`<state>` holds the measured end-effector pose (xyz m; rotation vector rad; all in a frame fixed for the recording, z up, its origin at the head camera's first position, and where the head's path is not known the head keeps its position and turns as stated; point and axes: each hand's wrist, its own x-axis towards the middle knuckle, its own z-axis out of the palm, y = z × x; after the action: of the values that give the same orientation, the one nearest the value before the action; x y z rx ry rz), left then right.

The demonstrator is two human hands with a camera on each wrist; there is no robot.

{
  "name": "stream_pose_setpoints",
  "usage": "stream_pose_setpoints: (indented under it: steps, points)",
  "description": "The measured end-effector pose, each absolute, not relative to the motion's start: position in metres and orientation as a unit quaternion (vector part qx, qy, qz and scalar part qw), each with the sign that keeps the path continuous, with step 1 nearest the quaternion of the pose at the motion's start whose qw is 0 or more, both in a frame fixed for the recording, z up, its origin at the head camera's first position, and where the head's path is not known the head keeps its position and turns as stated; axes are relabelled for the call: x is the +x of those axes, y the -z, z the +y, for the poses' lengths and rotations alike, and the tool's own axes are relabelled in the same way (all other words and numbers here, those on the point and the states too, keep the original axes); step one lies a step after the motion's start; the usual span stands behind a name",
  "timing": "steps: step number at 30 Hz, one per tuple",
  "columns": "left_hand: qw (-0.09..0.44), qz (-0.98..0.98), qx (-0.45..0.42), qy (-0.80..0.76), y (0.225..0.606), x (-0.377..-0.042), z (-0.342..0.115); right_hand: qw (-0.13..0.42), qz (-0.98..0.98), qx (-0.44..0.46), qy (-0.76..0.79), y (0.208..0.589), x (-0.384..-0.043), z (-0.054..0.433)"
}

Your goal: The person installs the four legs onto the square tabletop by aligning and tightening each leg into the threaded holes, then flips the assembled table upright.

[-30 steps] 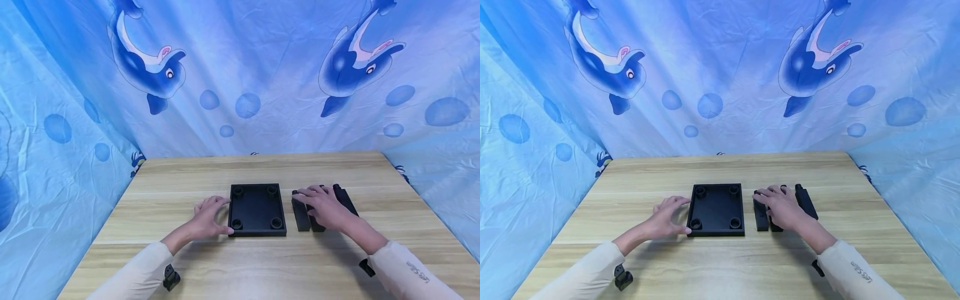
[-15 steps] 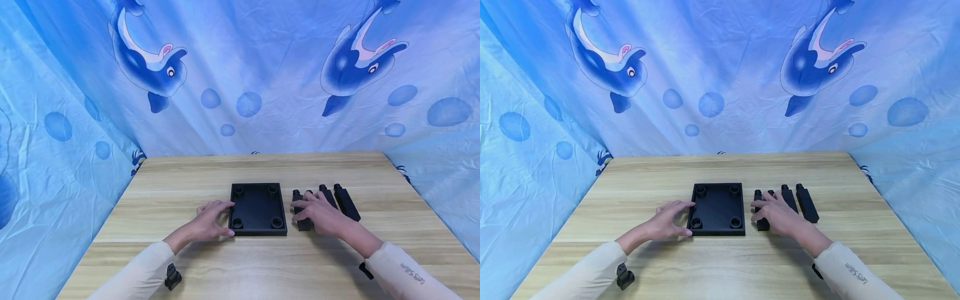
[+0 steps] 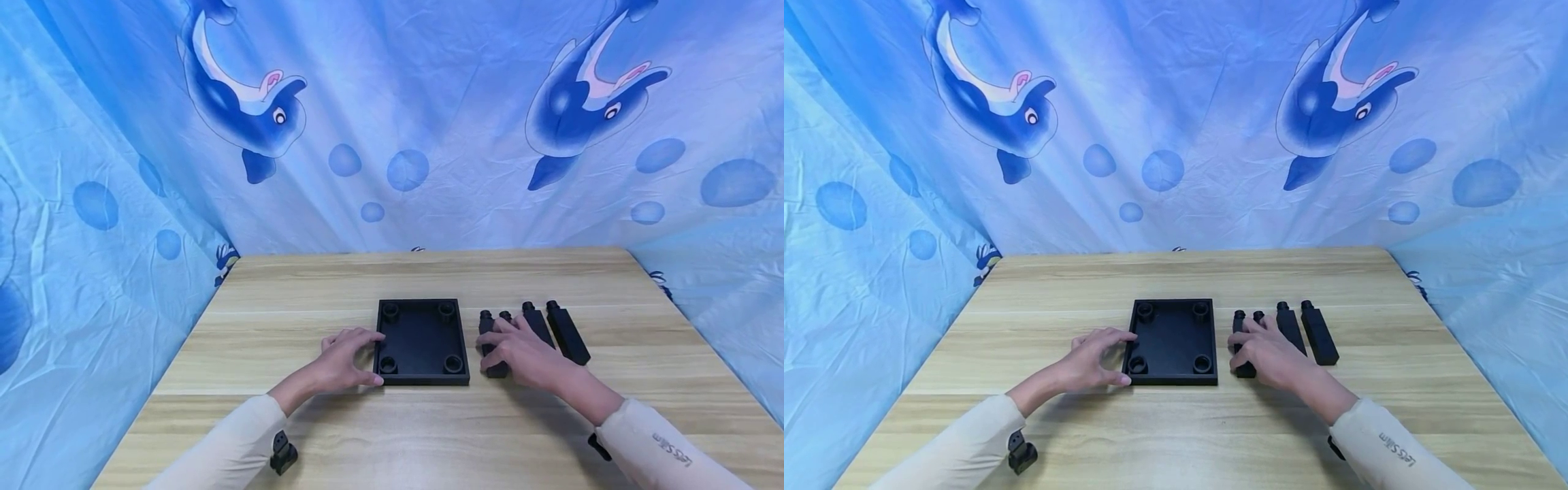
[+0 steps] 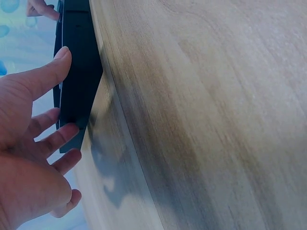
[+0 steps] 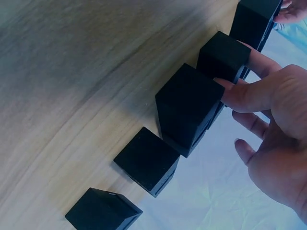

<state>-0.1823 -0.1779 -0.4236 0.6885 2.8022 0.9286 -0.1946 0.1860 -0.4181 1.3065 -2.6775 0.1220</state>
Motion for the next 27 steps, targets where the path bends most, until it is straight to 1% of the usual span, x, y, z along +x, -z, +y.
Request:
stream_pose_setpoints:
  steps: [9, 12, 15, 18, 20, 23, 27]
  points:
    - [0.064, 0.924, 0.218, -0.309, 0.423, -0.182, -0.177, 0.105, -0.881, 0.46, -0.041, 0.415, -0.197, 0.187]
    - [0.065, 0.924, 0.216, -0.31, 0.423, -0.182, -0.177, 0.13, -0.871, 0.472, -0.049, 0.411, -0.198, 0.188]
    - [0.067, 0.924, 0.214, -0.31, 0.422, -0.182, -0.176, 0.165, -0.858, 0.481, -0.071, 0.407, -0.199, 0.188]
    - [0.069, 0.923, 0.213, -0.312, 0.422, -0.181, -0.176, 0.192, -0.852, 0.472, -0.121, 0.403, -0.2, 0.188]
    - [0.069, 0.923, 0.213, -0.313, 0.422, -0.181, -0.176, 0.199, -0.851, 0.453, -0.177, 0.399, -0.199, 0.187]
    - [0.073, 0.923, 0.211, -0.314, 0.423, -0.181, -0.176, 0.186, -0.851, 0.407, -0.273, 0.392, -0.198, 0.185]
    - [0.076, 0.923, 0.208, -0.313, 0.423, -0.181, -0.177, 0.138, -0.858, 0.324, -0.373, 0.38, -0.197, 0.183]
